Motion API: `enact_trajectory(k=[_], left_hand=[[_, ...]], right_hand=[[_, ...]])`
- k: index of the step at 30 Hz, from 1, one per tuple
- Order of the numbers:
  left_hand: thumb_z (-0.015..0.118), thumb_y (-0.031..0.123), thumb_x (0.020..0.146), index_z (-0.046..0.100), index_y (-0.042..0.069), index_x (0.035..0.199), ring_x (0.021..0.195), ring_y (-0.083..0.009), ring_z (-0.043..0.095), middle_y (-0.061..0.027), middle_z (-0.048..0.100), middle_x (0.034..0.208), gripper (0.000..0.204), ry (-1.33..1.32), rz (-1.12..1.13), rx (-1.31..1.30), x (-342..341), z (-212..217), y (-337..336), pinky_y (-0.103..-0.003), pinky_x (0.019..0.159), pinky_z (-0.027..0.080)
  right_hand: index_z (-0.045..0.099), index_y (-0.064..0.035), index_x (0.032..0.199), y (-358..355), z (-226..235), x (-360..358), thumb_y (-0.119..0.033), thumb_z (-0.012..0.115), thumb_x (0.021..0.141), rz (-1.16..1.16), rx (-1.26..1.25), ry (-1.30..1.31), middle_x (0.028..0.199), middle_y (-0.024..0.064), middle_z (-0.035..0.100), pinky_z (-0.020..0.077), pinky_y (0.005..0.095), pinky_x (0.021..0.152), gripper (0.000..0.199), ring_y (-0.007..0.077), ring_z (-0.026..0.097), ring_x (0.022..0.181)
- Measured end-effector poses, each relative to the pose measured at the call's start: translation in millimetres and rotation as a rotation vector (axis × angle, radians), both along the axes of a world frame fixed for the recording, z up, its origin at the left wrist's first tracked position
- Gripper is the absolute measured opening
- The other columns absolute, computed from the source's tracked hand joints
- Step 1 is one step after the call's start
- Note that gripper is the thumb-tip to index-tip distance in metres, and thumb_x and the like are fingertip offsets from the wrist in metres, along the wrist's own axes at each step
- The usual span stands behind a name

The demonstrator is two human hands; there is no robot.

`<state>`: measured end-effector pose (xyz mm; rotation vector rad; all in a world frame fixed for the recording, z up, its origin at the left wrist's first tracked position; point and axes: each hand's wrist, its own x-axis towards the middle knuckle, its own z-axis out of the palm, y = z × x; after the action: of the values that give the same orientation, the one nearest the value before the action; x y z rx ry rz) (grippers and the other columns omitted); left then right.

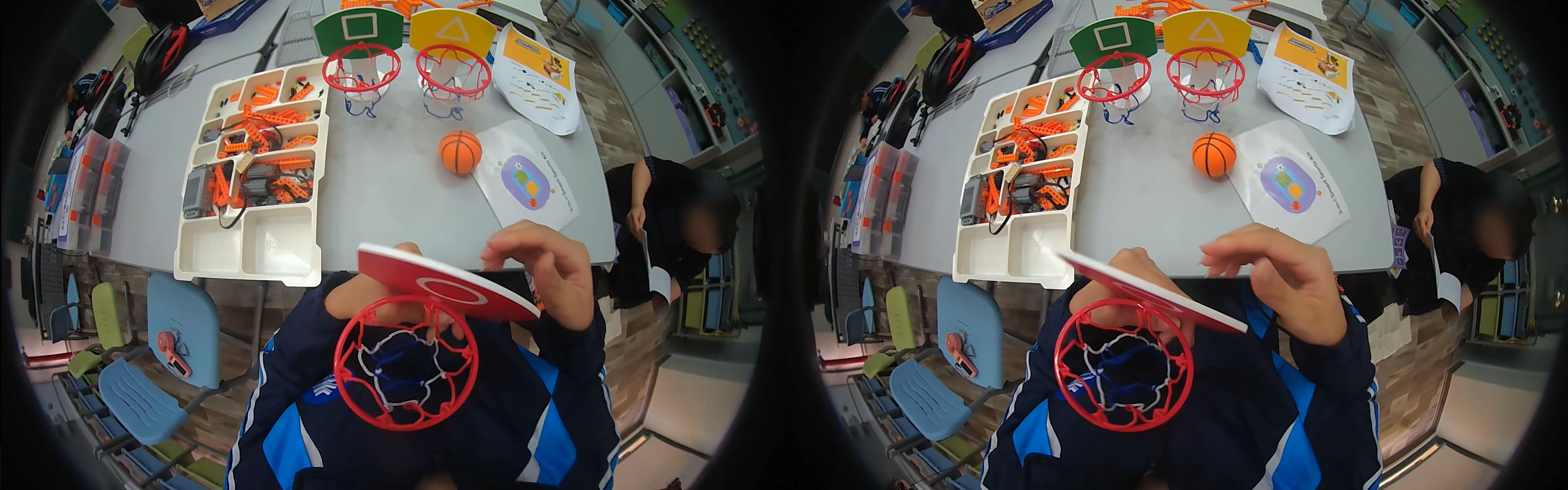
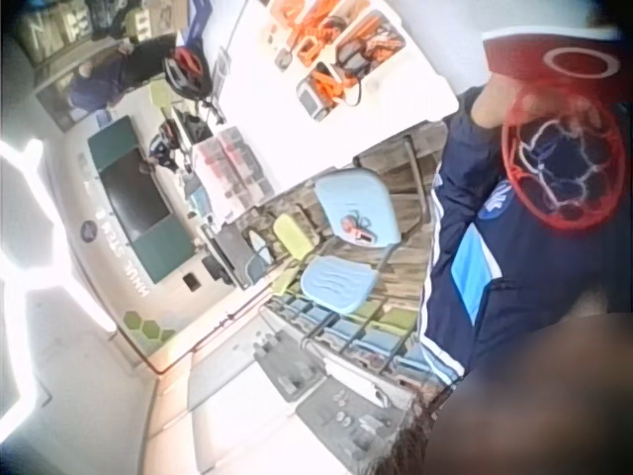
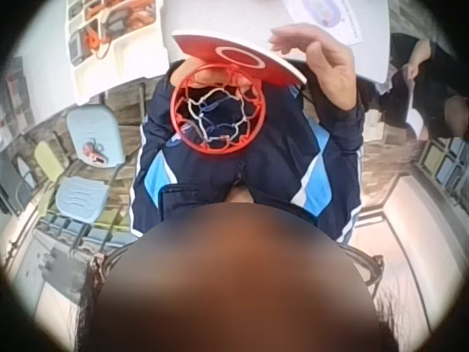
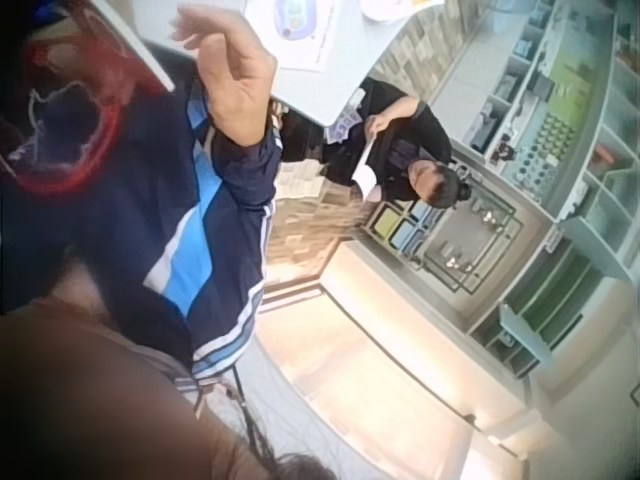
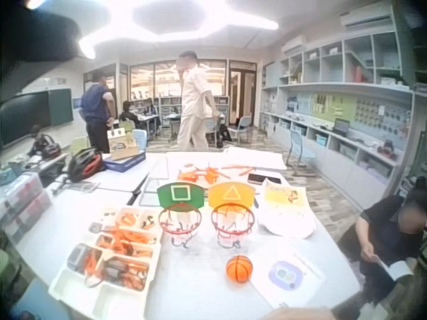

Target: The person assembles three miniature basketball hoops by attaching red rims and nets to green, yellow, and red backboards. They place the completed hoops on the table and handle a small orange ball.

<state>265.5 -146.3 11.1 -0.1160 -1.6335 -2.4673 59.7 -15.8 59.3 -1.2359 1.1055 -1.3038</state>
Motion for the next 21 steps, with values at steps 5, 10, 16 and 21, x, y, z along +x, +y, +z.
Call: enact_trajectory(k=[5,10,16,21], left_hand=[[0.077,0.016,0.084,0.071,-0.005,0.084,0.062,-0.0203,0.069,-0.0155,0.072,0.074,0.022,-0.219,0.031,0.298,9.4,21.7,30.2,-0.029,0.052,0.054],[0.075,0.018,0.086,0.068,-0.007,0.089,0.062,-0.0202,0.068,-0.0168,0.071,0.076,0.027,-0.191,0.04,0.315,7.2,17.2,30.5,-0.03,0.053,0.053],[0.073,0.021,0.088,0.066,-0.009,0.095,0.061,-0.0201,0.066,-0.0182,0.07,0.078,0.032,-0.165,0.01,0.316,5.8,4.4,28.1,-0.031,0.054,0.052],[0.071,0.023,0.089,0.063,-0.011,0.101,0.06,-0.02,0.064,-0.0195,0.069,0.079,0.037,-0.137,-0.034,0.315,6.0,-4.3,25.6,-0.031,0.054,0.051]], right_hand=[[0.066,-0.0004,0.123,-25.6,-8.4,17.8,-0.017,0.068,0.095,0.296,-0.071,-0.005,0.11,0.0102,0.065,0.0462,0.0296,0.089,0.033,0.0156,0.06,0.098],[0.063,0.0001,0.095,-17.1,-7.7,34.0,-0.005,0.068,0.092,0.146,-0.059,0.016,0.103,0.0097,0.065,0.0474,0.0316,0.088,0.007,0.0176,0.062,0.097],[0.06,0.0017,0.097,-13.9,-11.4,41.1,0.006,0.055,0.091,0.088,-0.052,-0.093,0.102,0.0107,0.064,0.0486,0.0294,0.084,0.009,0.0159,0.063,0.093],[0.058,0.0022,0.095,-7.4,-18.0,59.0,0.007,0.05,0.09,-0.077,-0.084,-0.08,0.101,0.0113,0.064,0.0502,0.0263,0.077,0.01,0.0122,0.062,0.087]])
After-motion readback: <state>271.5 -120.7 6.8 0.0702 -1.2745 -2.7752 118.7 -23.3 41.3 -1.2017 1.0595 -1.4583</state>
